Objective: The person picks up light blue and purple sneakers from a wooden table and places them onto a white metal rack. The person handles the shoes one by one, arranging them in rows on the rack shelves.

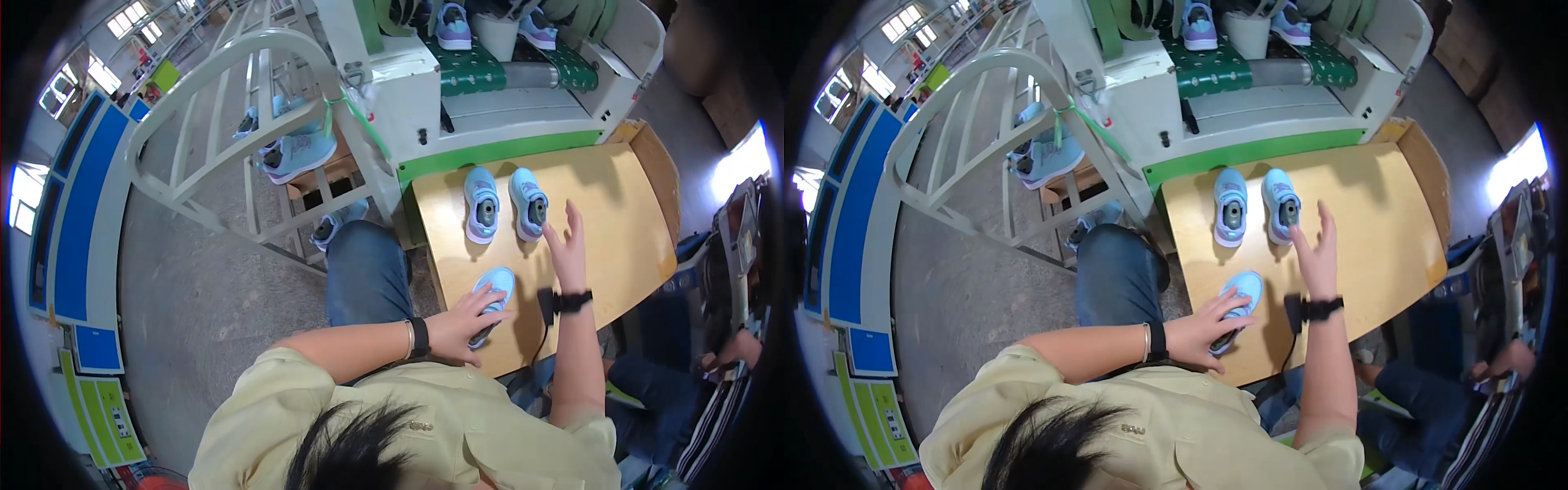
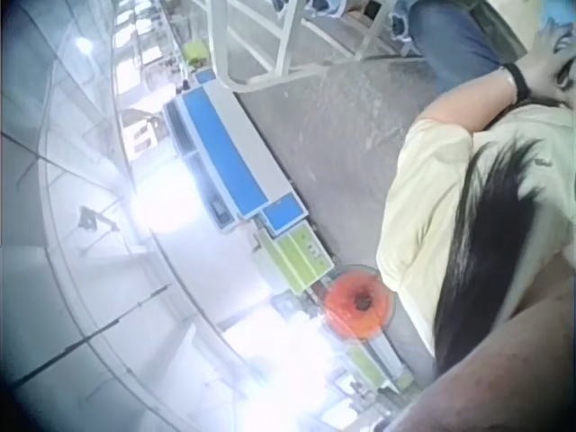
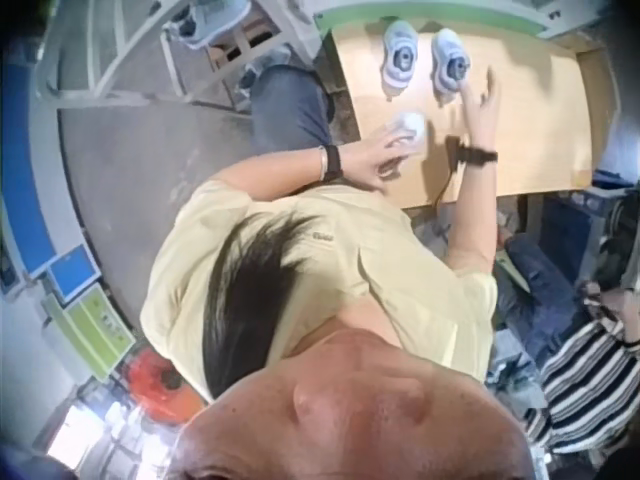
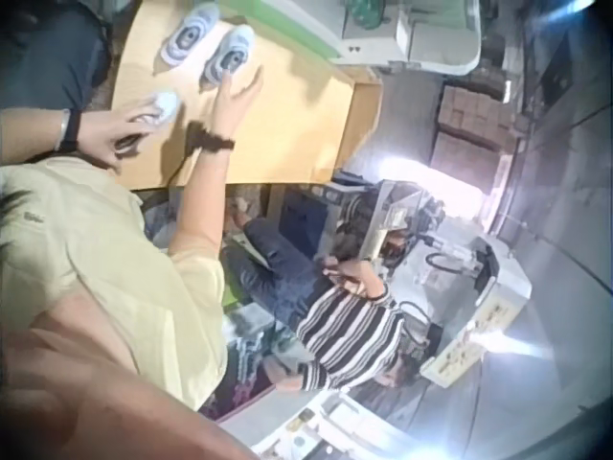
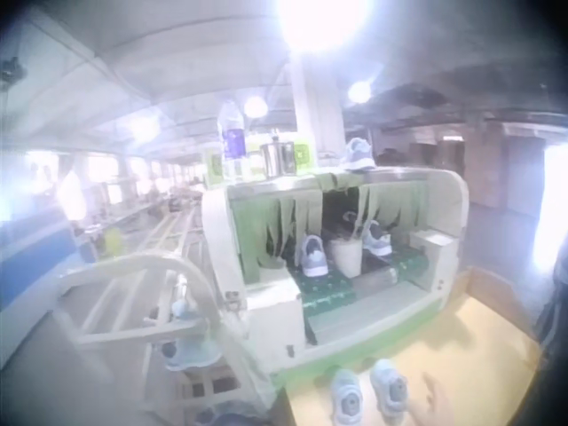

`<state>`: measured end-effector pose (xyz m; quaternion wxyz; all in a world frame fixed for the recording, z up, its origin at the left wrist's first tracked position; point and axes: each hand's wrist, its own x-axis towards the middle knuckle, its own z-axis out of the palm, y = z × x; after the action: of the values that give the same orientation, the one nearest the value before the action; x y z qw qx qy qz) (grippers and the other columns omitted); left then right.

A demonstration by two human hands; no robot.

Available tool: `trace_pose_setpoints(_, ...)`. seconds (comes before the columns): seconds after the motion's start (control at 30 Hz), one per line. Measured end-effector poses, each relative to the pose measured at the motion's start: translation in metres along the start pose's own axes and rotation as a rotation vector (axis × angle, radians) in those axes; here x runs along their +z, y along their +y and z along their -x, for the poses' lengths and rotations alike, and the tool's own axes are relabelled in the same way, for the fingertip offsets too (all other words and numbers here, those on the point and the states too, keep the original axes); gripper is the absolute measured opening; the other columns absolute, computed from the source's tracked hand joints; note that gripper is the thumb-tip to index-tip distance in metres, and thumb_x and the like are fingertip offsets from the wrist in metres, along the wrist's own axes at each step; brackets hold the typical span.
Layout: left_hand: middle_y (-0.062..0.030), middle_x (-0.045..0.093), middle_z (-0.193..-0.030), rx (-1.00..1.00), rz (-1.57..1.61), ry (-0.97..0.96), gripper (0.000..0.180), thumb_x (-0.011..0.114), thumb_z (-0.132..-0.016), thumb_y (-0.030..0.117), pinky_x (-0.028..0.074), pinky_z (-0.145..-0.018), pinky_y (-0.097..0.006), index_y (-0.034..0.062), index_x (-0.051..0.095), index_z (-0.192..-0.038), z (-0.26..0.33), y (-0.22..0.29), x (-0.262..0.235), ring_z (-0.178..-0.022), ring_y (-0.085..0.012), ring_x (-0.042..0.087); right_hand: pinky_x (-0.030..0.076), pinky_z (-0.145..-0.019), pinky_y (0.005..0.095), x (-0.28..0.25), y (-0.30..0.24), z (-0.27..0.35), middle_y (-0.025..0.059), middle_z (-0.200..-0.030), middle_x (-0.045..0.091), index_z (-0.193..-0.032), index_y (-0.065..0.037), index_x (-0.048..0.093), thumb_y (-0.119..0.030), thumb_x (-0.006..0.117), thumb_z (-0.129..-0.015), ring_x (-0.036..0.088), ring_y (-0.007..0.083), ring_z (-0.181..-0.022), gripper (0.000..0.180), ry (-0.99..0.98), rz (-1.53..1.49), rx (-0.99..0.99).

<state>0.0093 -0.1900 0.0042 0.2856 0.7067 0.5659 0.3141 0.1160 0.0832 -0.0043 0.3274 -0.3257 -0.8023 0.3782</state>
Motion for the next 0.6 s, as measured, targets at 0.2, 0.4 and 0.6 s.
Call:
trace_pose_setpoints(0.2,-0.0184,0.038,-0.147,0.026,0.205,0.298,0.082,0.074,-0.071,0.001,0.035,-0.116,-0.047,0.0116,0.039,-0.145,-0.001,-0.015,0.021,-0.145,-0.0389,0.033,0.04,-0.111,0.0387,0.051,0.013,-0.03,0.0205,-0.141,0.052,-0.151,-0.005,0.036,-0.01,0.069,-0.087,0.051,0.0314,-0.132,0.073,-0.21,-0.196,0.113)
trace_pose_setpoints(0.4,-0.0095,0.045,-0.142,-0.139,0.595,0.393,0.081,0.078,-0.075,0.006,0.032,-0.117,-0.033,0.006,0.039,-0.145,-0.052,0.038,-0.113,-0.136,-0.0203,0.044,0.04,-0.111,0.0393,0.014,-0.019,0.072,0.0238,-0.141,0.049,-0.151,0.002,0.032,-0.006,0.066,-0.089,0.05,0.0333,-0.133,0.07,-0.148,-0.253,0.196)
trace_pose_setpoints(0.6,-0.0207,0.039,-0.137,0.031,-0.216,1.092,0.076,0.072,-0.067,0.003,0.036,-0.114,-0.041,0.007,0.043,-0.138,-0.183,0.012,-0.252,-0.131,-0.0392,0.043,0.037,-0.115,0.0415,-0.002,-0.034,0.131,0.0267,-0.15,0.044,-0.154,0.003,0.029,-0.007,0.073,-0.084,0.045,0.04,-0.139,0.083,-0.042,0.031,0.232)
